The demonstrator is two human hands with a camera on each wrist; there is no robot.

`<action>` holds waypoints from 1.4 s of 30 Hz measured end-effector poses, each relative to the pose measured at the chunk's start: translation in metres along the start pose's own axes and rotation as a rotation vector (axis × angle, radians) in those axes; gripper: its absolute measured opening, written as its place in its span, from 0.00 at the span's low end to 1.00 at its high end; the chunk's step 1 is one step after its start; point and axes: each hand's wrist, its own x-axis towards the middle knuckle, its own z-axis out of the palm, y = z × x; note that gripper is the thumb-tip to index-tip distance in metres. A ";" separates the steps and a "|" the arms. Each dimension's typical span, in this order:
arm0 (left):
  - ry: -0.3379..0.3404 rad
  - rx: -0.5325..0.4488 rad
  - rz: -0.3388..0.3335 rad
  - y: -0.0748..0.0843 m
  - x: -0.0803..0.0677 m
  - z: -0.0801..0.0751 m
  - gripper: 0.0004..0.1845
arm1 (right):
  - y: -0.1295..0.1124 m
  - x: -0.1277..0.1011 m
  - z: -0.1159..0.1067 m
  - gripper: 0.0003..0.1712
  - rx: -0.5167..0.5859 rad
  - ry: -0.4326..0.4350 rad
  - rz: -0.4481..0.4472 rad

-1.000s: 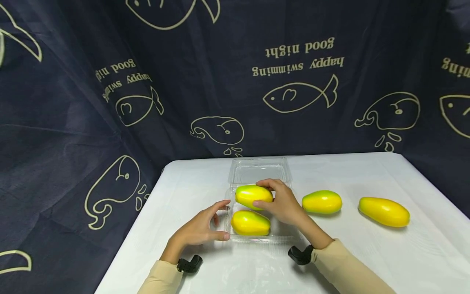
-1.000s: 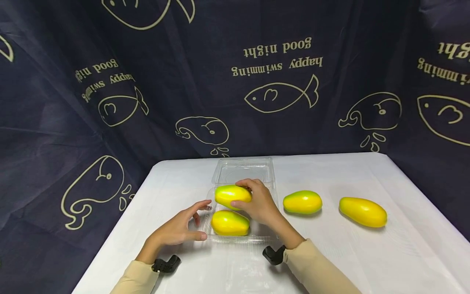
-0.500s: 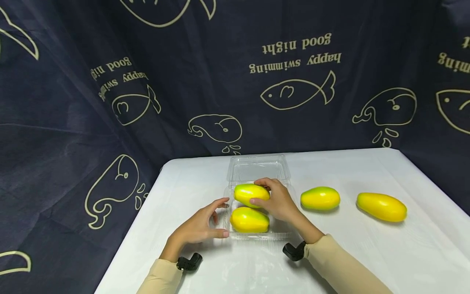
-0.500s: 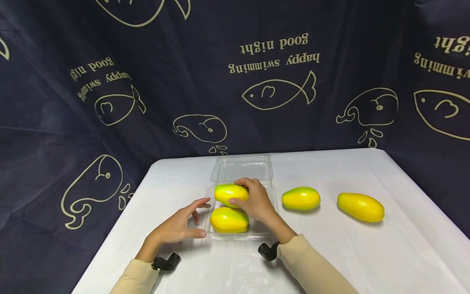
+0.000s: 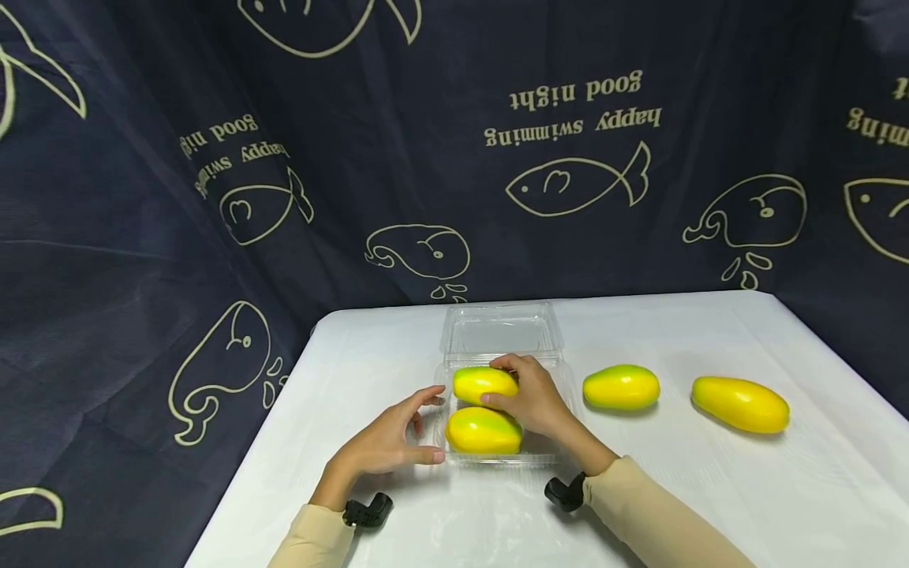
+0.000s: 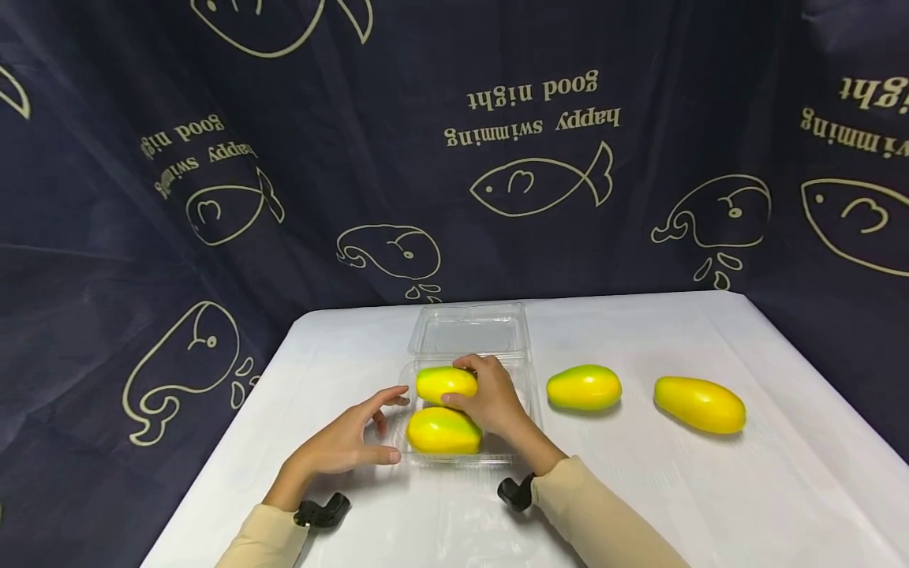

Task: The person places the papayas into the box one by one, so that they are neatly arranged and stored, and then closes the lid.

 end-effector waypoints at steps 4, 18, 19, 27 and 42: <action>0.004 -0.003 0.006 0.001 0.000 0.000 0.52 | 0.001 0.000 0.005 0.29 0.001 0.011 0.001; 0.000 -0.002 0.016 0.001 0.000 0.001 0.52 | 0.004 0.002 0.013 0.30 0.015 0.019 0.020; 0.000 -0.002 0.016 0.001 0.000 0.001 0.52 | 0.004 0.002 0.013 0.30 0.014 0.017 0.018; 0.005 -0.002 0.015 0.001 0.001 0.002 0.52 | 0.002 0.003 0.013 0.30 0.023 -0.007 0.014; 0.002 -0.015 0.018 0.001 0.000 0.002 0.51 | 0.002 0.003 0.014 0.30 0.011 -0.015 0.009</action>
